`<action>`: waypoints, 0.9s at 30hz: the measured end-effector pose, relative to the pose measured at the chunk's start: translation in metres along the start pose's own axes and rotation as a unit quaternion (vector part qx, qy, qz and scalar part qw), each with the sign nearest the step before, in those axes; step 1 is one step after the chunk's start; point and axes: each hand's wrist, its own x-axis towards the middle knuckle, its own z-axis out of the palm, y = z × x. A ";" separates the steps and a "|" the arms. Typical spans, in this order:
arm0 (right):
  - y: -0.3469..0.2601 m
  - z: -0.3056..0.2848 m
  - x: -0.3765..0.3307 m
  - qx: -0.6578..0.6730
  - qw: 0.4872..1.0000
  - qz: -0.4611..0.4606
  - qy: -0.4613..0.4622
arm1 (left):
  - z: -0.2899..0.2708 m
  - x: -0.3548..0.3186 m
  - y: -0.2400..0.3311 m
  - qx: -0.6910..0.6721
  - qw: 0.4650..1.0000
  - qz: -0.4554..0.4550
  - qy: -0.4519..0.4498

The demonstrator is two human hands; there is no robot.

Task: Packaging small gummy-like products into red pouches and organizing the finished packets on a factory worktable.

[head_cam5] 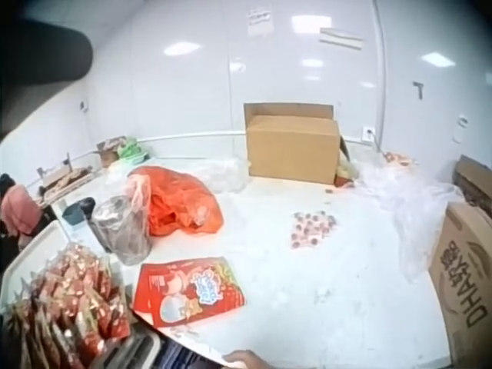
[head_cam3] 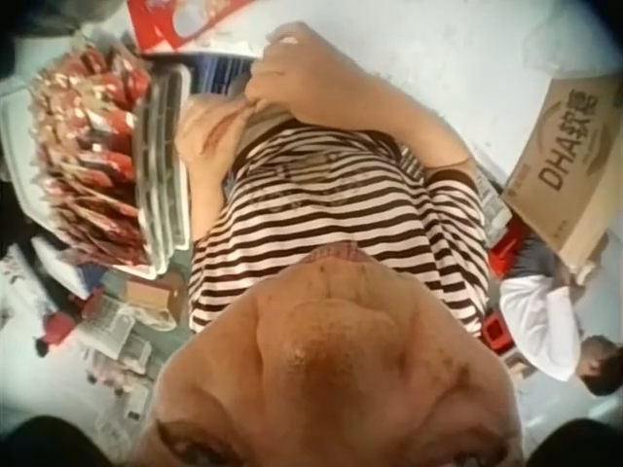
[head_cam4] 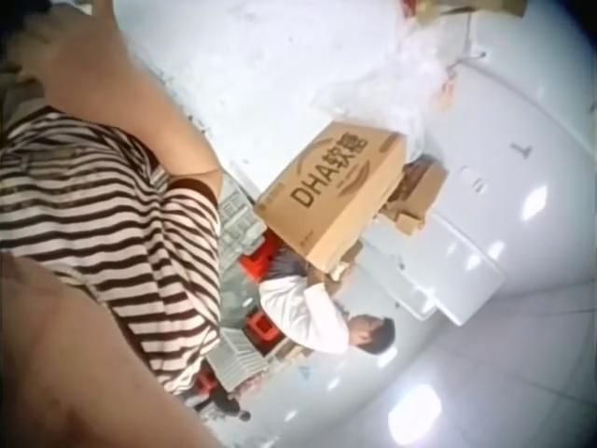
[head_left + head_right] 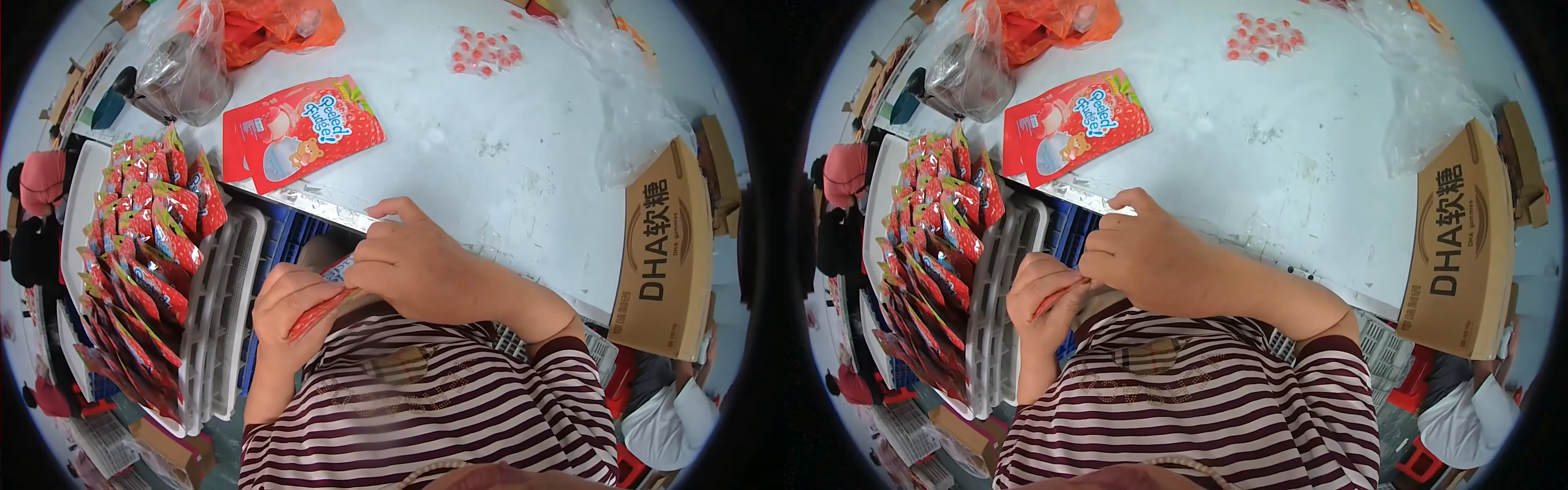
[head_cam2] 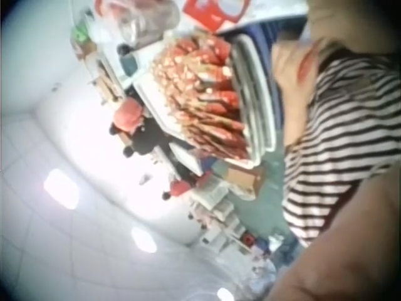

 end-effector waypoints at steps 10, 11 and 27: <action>0.011 0.008 -0.009 0.022 0.999 -0.029 -0.029 | 0.008 0.000 0.003 -0.001 0.999 -0.030 -0.019; 0.010 0.005 -0.005 0.035 0.998 -0.002 -0.056 | 0.004 -0.002 0.003 -0.005 0.999 -0.027 -0.018; 0.113 0.006 -0.026 0.146 0.953 0.260 0.055 | -0.190 -0.112 0.087 0.081 0.826 -0.189 0.525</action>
